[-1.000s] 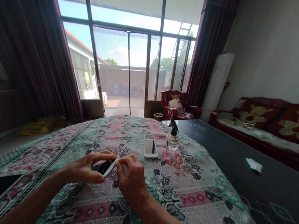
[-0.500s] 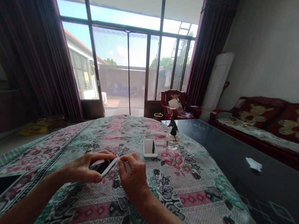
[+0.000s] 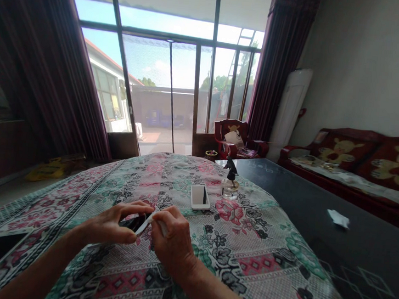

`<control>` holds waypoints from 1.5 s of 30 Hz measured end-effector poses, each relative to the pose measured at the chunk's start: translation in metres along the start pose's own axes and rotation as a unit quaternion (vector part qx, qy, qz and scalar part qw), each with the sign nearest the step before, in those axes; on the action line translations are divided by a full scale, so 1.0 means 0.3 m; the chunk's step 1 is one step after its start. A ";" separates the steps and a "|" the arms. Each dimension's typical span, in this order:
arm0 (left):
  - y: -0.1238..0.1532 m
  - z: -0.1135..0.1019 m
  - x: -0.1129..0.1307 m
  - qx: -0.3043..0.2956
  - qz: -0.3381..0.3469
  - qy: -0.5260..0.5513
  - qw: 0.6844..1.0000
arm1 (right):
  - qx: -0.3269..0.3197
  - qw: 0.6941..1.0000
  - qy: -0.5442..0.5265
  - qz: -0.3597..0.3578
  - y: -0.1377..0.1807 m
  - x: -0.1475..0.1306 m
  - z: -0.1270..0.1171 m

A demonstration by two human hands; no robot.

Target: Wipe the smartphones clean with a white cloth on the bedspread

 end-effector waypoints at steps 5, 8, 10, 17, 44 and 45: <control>-0.002 -0.002 -0.001 0.001 0.001 -0.012 1.000 | 0.011 0.999 0.029 0.023 -0.003 0.023 -0.009; 0.003 -0.008 -0.003 0.017 -0.013 -0.004 1.000 | 0.003 1.000 0.011 0.019 0.006 -0.002 0.004; 0.006 -0.012 -0.002 0.022 -0.016 0.003 1.000 | -0.001 1.000 -0.003 0.012 0.013 -0.026 0.014; 0.004 -0.012 -0.008 0.027 -0.020 -0.004 0.999 | 0.005 1.000 -0.002 0.020 0.011 -0.027 0.011; 0.004 -0.012 0.008 -0.008 0.001 -0.002 1.000 | 0.011 0.999 0.033 0.040 0.006 0.022 -0.010; 0.006 -0.011 0.003 0.001 -0.010 -0.004 1.000 | 0.006 0.999 0.027 0.040 0.010 0.019 -0.006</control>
Point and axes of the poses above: each hand's wrist, its own y-axis away from the middle knuckle, its own z-axis out of the palm, x = y × z, the point moved 4 cm from there along -y, towards the middle knuckle, and after that the axes turned 14 degrees about -y, right-handed, at the moved point
